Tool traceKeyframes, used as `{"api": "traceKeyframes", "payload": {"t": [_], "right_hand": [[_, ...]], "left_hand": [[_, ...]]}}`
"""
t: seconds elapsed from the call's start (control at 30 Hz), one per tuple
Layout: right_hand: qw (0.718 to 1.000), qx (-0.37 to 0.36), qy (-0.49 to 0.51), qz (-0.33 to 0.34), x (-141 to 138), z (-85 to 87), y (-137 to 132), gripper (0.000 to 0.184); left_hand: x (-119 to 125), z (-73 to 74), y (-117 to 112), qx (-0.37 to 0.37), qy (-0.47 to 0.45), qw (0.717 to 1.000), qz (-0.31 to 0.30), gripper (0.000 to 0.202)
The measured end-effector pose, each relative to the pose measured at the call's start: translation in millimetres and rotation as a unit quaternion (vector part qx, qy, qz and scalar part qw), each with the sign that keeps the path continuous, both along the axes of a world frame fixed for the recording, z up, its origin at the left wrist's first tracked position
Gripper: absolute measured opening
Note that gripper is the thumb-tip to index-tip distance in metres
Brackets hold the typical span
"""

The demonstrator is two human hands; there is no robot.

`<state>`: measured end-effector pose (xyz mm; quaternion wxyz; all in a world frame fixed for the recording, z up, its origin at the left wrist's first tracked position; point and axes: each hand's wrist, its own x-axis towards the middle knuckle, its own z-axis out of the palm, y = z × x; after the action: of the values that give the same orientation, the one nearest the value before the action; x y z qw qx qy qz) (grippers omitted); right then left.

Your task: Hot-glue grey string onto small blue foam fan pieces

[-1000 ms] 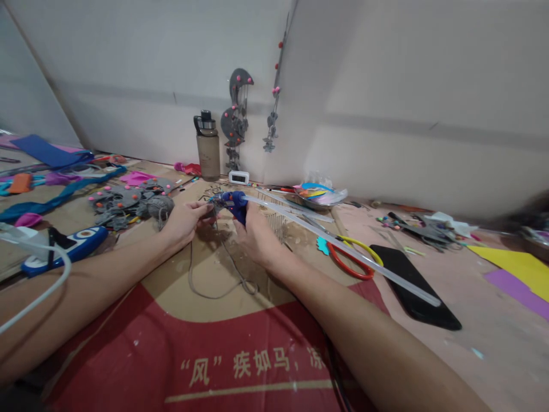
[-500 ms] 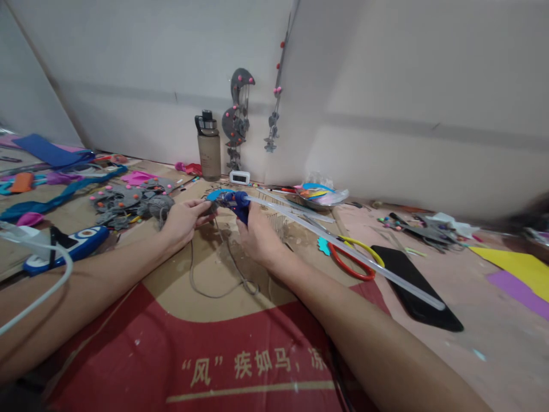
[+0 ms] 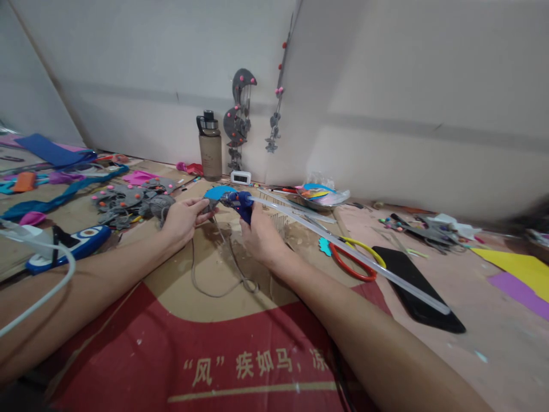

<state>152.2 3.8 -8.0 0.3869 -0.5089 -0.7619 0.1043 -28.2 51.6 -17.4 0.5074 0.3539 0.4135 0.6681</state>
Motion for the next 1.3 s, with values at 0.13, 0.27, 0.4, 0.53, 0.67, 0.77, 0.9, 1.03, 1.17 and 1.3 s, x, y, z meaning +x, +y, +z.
{"api": "traceKeyframes", "payload": {"t": [0.13,0.27,0.4,0.53,0.67,0.77,0.9,1.03,1.17,1.3], "right_hand": [[1.0,0.012,0.009,0.003,0.8,-2.2,1.5,0.033],[1.0,0.008,0.006,-0.003,0.7,-2.7,1.4,0.033],[1.0,0.016,0.008,0.004,-1.0,-1.8,-0.4,0.033],[1.0,0.015,0.011,0.012,-2.9,-0.7,-2.8,0.033],[1.0,0.023,0.014,0.015,-3.6,-0.9,-2.7,0.032],[1.0,0.021,0.012,0.014,-3.7,-1.6,-1.8,0.033],[1.0,0.008,0.004,0.004,-4.4,-2.5,-2.2,0.036],[1.0,0.02,0.003,0.006,-5.1,-2.9,-3.4,0.034],[1.0,0.018,0.002,0.004,-5.2,-2.5,-3.0,0.033],[1.0,0.016,0.011,0.005,-4.5,-2.4,-2.0,0.033]], "left_hand": [[-0.7,1.0,-0.1,-0.001,0.004,1.0,-0.003,0.004],[-0.8,0.5,0.0,0.001,0.013,1.0,-0.011,0.004],[-0.3,-1.8,0.5,-0.003,0.033,0.999,-0.026,0.004],[0.8,-2.4,0.6,-0.01,0.05,0.998,-0.049,0.004],[2.7,-1.2,-0.4,-0.016,0.057,0.997,-0.051,0.006],[4.1,-1.0,-1.4,-0.022,0.055,0.997,-0.051,0.006],[5.4,-1.5,-2.4,-0.024,0.061,0.996,-0.054,0.005],[6.4,-1.1,-3.1,-0.024,0.059,0.996,-0.055,0.005],[7.1,0.4,-3.8,-0.029,0.07,0.996,-0.056,0.005],[5.9,0.8,-3.3,-0.025,0.067,0.997,-0.041,0.005]]}}
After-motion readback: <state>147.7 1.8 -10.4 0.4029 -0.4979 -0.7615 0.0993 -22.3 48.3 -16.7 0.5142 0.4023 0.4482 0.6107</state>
